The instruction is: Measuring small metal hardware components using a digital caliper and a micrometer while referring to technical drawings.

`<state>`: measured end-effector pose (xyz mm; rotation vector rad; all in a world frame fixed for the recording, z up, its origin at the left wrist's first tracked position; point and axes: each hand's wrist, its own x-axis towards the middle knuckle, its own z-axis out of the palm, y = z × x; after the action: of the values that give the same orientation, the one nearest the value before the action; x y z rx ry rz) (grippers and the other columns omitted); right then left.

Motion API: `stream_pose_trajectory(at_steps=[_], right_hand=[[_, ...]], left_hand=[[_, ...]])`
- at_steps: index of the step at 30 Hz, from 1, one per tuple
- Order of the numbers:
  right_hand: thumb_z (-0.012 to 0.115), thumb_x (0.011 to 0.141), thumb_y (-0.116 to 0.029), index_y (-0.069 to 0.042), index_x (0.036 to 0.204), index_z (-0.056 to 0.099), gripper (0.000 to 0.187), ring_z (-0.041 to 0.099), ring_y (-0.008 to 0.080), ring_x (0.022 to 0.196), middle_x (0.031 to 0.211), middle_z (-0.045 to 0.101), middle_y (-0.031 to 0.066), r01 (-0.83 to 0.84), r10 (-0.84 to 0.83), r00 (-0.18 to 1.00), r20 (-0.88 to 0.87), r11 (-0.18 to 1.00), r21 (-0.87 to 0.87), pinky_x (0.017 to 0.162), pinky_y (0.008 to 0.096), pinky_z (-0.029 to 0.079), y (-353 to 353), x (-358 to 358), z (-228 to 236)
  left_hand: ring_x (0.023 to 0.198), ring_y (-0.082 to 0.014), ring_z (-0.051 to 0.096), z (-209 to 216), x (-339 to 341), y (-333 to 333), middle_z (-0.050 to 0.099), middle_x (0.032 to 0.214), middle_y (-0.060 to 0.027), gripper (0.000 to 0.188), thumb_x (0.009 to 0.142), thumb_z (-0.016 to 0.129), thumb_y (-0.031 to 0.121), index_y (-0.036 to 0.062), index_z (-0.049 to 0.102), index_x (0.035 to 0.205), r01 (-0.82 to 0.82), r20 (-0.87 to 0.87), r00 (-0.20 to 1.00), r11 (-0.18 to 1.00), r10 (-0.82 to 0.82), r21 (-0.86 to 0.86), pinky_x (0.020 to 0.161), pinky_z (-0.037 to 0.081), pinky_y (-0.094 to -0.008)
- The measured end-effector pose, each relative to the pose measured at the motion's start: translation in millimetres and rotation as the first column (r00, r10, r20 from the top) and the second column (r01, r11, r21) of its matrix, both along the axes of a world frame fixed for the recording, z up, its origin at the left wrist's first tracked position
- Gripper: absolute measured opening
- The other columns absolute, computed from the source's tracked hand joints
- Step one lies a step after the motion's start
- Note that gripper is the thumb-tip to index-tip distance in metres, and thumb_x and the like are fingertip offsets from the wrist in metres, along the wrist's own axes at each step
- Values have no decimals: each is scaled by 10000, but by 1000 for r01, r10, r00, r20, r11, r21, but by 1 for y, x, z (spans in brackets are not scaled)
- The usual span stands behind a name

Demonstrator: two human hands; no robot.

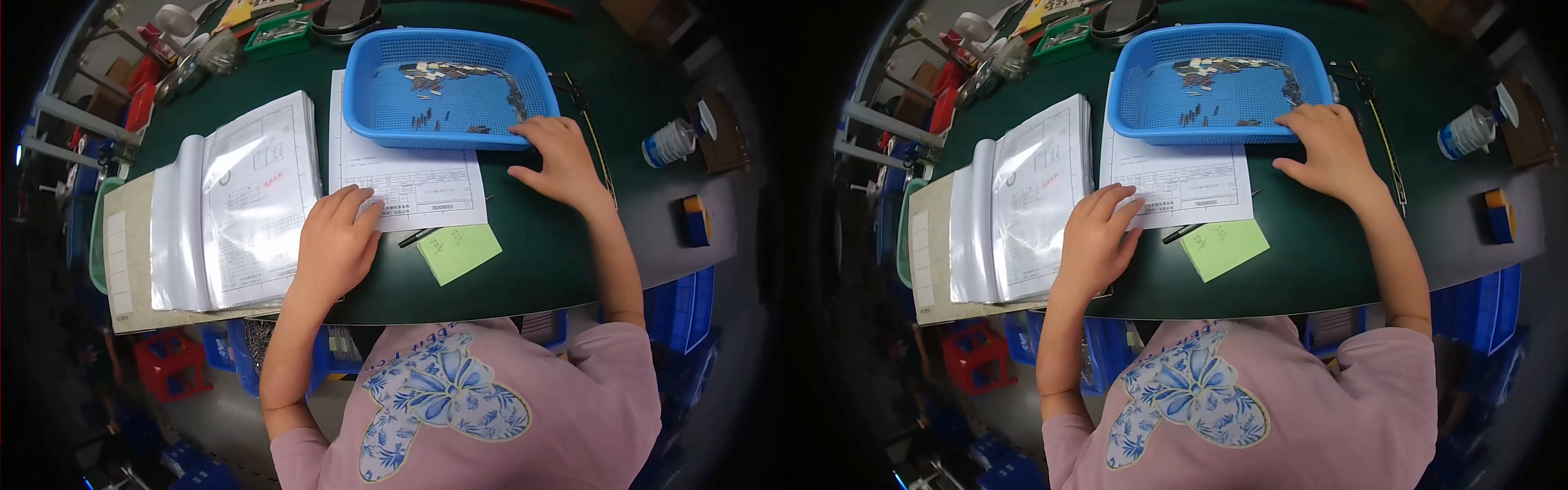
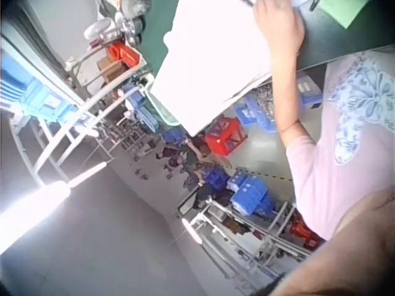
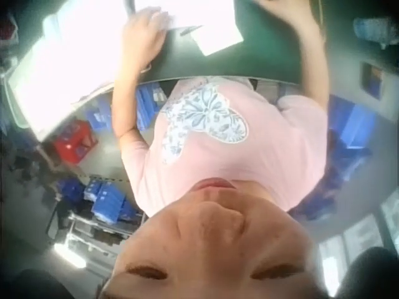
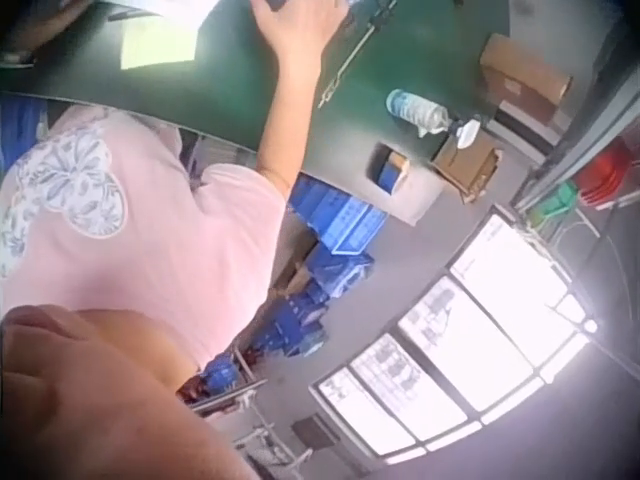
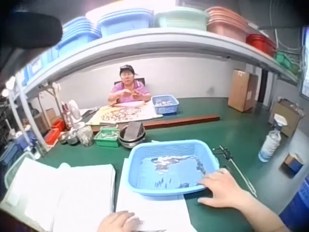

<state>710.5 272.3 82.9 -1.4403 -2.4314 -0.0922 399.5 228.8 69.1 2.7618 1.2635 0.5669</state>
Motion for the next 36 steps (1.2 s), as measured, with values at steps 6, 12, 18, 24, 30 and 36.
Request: stream_pose_trajectory(at_steps=[6, 12, 18, 24, 30, 36], right_hand=[[671, 638, -194, -61, 1025, 546, 427, 519, 255, 929, 946, 568, 99, -116, 106, 992, -75, 980, -161, 857, 365, 346, 10, -2, -4], [554, 707, -73, -56, 810, 603, 115, 564, 253, 730, 750, 588, 65, -224, 203, 960, -193, 970, -91, 613, 351, 437, 26, 2, -24], [550, 709, -68, -56, 821, 602, 124, 562, 253, 703, 745, 578, 74, -146, 81, 935, -345, 975, -167, 608, 335, 431, 25, 0, -15], [574, 685, -64, -51, 869, 602, 186, 555, 250, 729, 773, 585, 76, -194, 156, 954, -255, 972, -134, 647, 339, 435, 26, 9, -24], [612, 721, -279, -49, 1195, 444, 553, 493, 226, 1016, 1074, 541, 120, -427, 248, 842, -478, 848, -313, 845, 340, 393, 44, -21, 6], [649, 729, -207, 67, 1117, 460, 511, 572, 193, 912, 1022, 561, 160, -710, -349, 175, -921, 603, -363, 777, 322, 471, 49, -49, 41]], left_hand=[[905, -345, 515, -29, 31, 37, 483, 1006, -224, 477, 769, 560, 207, -68, 413, 1131, -513, -206, 849, 853, 487, -97, 698, 474, -397], [869, -353, 520, -36, 50, 57, 469, 991, -227, 606, 757, 594, 220, -83, 318, 1204, -705, -282, 687, 708, 669, -40, 688, 477, -378], [837, -349, 556, -18, 10, 52, 528, 951, -239, 552, 735, 547, 61, -90, 307, 1209, -675, 67, 711, 707, 700, -212, 713, 457, -383], [821, -114, 548, 65, -98, -18, 582, 944, -94, 272, 825, 449, 61, -62, 504, 1062, -464, 594, 370, 696, 714, -547, 723, 423, -216], [844, -155, 579, 101, -91, -27, 570, 989, -157, 289, 827, 433, 54, -79, 469, 1081, -193, 780, 282, 830, 558, -524, 751, 451, -233], [850, -120, 546, 79, 4, 24, 574, 972, -107, 284, 846, 446, 98, -59, 488, 1080, 84, 779, 390, 824, 490, -560, 735, 439, -221]])
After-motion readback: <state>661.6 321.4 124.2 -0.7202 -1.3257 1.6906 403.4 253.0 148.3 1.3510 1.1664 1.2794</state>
